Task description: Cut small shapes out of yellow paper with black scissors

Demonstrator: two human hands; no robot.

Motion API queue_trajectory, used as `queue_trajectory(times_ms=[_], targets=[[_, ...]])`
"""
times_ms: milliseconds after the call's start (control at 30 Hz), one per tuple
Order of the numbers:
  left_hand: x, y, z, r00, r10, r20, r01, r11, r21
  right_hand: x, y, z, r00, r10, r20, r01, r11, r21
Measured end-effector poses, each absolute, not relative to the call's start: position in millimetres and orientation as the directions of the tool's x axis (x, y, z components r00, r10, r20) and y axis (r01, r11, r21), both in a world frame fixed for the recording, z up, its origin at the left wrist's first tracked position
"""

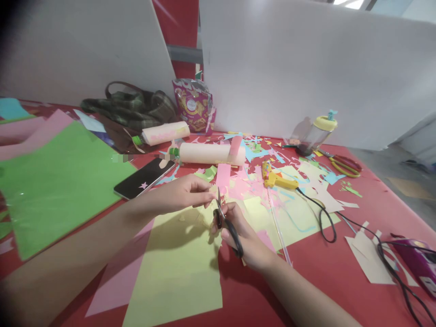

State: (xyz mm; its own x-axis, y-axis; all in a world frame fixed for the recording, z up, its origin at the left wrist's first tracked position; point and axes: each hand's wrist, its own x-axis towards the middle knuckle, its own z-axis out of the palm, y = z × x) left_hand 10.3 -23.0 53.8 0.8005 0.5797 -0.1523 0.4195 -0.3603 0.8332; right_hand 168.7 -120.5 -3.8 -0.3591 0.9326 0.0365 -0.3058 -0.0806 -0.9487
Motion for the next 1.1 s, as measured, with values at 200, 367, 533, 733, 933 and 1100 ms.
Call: queue_trajectory(times_ms=[200, 367, 533, 733, 933, 1100], targets=[[9.6, -23.9, 54.6, 0.804, 0.576, -0.149, 0.42, -0.371, 0.828, 169.1, -120.8, -2.7, -0.349, 0.936, 0.05, -0.28, -0.053, -0.959], [8.9, -22.3, 53.1, 0.814, 0.565, -0.139, 0.403, -0.377, 0.834, 168.8, -120.6, -2.4, -0.359, 0.932, 0.053, -0.283, -0.054, -0.958], [9.4, -22.5, 53.3, 0.814, 0.562, -0.145, 0.406, -0.374, 0.834, 168.5, -120.5, -2.6, -0.372, 0.927, 0.051, -0.283, -0.061, -0.957], [9.4, -24.7, 55.0, 0.813, 0.565, -0.141, 0.408, -0.38, 0.83, 169.0, -121.8, -2.3, -0.357, 0.933, 0.043, -0.275, -0.061, -0.959], [8.3, -22.8, 53.9, 0.817, 0.559, -0.146, 0.403, -0.37, 0.837, 168.4, -121.1, -3.9, -0.351, 0.935, 0.054, -0.3, -0.058, -0.952], [8.0, -21.9, 55.0, 0.823, 0.547, -0.151, 0.394, -0.361, 0.845, 167.7, -120.8, -2.7, -0.352, 0.934, 0.056, -0.305, -0.058, -0.95]])
